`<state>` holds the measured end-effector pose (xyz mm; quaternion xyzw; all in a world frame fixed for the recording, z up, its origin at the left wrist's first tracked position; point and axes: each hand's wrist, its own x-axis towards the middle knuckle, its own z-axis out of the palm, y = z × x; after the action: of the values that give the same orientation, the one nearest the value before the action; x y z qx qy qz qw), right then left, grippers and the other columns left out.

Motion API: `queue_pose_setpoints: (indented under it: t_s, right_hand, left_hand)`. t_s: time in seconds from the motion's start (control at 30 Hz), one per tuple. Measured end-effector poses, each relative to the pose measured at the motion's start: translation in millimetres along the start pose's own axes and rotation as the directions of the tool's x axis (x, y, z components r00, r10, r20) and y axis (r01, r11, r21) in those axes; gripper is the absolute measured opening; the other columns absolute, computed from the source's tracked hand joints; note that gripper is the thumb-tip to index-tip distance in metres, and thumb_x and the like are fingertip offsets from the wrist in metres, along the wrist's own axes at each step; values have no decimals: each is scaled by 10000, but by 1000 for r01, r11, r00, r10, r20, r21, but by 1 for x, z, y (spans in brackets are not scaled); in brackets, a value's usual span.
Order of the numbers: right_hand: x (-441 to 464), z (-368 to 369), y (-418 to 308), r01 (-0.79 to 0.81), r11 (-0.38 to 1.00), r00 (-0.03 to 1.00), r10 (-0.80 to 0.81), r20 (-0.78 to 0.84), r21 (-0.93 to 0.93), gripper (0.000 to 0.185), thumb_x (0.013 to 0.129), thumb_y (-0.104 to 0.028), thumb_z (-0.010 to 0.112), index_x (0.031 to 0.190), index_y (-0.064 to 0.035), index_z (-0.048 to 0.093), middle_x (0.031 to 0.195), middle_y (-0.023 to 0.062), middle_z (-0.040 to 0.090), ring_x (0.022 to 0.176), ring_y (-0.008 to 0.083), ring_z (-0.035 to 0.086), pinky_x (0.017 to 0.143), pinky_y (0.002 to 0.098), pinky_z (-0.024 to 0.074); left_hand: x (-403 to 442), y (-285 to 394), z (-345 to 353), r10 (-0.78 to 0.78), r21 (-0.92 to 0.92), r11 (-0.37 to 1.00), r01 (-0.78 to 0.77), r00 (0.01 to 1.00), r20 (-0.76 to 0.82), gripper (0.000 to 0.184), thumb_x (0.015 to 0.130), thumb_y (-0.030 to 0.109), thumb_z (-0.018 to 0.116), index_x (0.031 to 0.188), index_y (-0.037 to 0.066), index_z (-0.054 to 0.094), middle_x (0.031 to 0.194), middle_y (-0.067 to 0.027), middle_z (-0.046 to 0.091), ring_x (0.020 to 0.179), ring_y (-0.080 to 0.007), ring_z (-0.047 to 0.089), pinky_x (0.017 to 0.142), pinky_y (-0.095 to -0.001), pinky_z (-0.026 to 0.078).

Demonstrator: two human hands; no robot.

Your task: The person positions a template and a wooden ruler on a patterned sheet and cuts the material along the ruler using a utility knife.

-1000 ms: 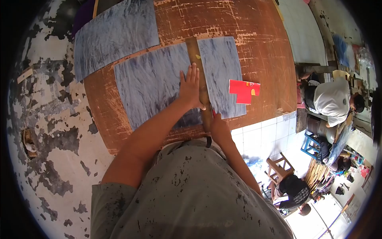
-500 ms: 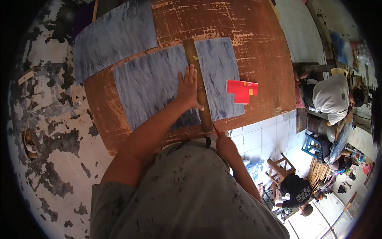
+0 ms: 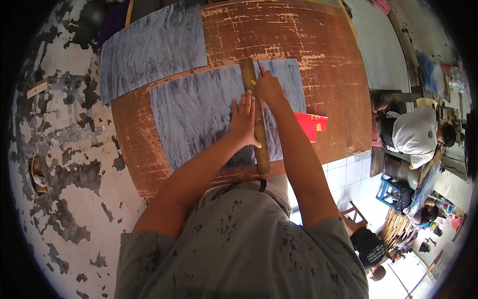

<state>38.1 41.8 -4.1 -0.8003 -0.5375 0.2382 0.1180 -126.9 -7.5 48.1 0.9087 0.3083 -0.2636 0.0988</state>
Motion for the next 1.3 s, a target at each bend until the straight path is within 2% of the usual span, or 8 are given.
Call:
queue_pose_setpoints:
  t_s: [0.4,0.5,0.63,0.7,0.93,1.1,1.23,1.3]
  right_hand:
    - [6,-13,-26,-69,995,973,82,214,-67,547,962,-248,690,1326,117,509,1289,355,668,1214,477,686,980,518,589]
    - [-17,-19,-30,-169,978,984,161,70,123,368,965,-206,640,1042,153,678,1152,375,634,979,515,728,823,531,619]
    - [-62,4,-5,-23,998,993,16,120,53,371,956,-220,663,1054,137,677,1128,357,627,968,503,735,793,534,624]
    - [-95,-1,-5,-114,993,955,111,275,-7,483,996,-269,626,1283,91,483,1204,369,689,1135,505,709,948,554,587]
    - [-193,-1,1,-154,988,934,135,332,31,509,1013,-281,621,1291,111,454,1138,370,702,1101,528,706,915,575,585]
    - [-252,-15,-9,-475,868,817,371,442,148,508,1018,-273,624,1296,114,446,1151,397,687,1099,541,694,894,594,570]
    - [-299,2,6,-407,904,865,337,371,128,463,1030,-248,603,1308,90,452,1114,387,702,1074,549,696,898,602,562]
    - [-315,-4,2,-467,866,841,372,393,180,321,1062,-203,439,1220,72,490,1037,415,692,997,573,697,866,637,531]
  left_hand:
    - [1,0,9,1,-16,1000,-2,999,-34,1685,511,834,881,1669,-119,111,1748,-346,-12,1643,-475,-9,1288,-679,102]
    - [1,-2,7,9,-25,1000,-11,999,-47,1655,538,863,848,1660,-130,144,1747,-344,5,1640,-483,-15,1286,-681,107]
    - [-1,0,8,12,-24,1000,-13,999,-35,1669,531,860,853,1657,-137,129,1746,-347,4,1642,-482,-9,1286,-679,109]
    - [1,-2,9,9,-49,999,-14,996,-93,1689,524,859,858,1657,-142,105,1744,-353,-1,1644,-478,0,1284,-683,111]
    - [-2,0,3,-4,-31,1000,3,999,-36,1707,514,864,856,1678,-104,67,1761,-327,-20,1652,-454,-24,1295,-654,93]
    - [-1,1,0,-19,2,1000,19,1000,1,1706,540,886,837,1677,-107,41,1760,-329,-40,1652,-451,-49,1292,-661,89]
    - [5,2,4,-23,39,999,22,999,28,1737,540,927,803,1667,-124,2,1754,-333,-69,1647,-456,-80,1285,-677,90]
    - [6,1,4,-23,39,999,21,998,55,1749,535,933,799,1668,-120,-17,1754,-329,-91,1646,-454,-96,1288,-677,76]
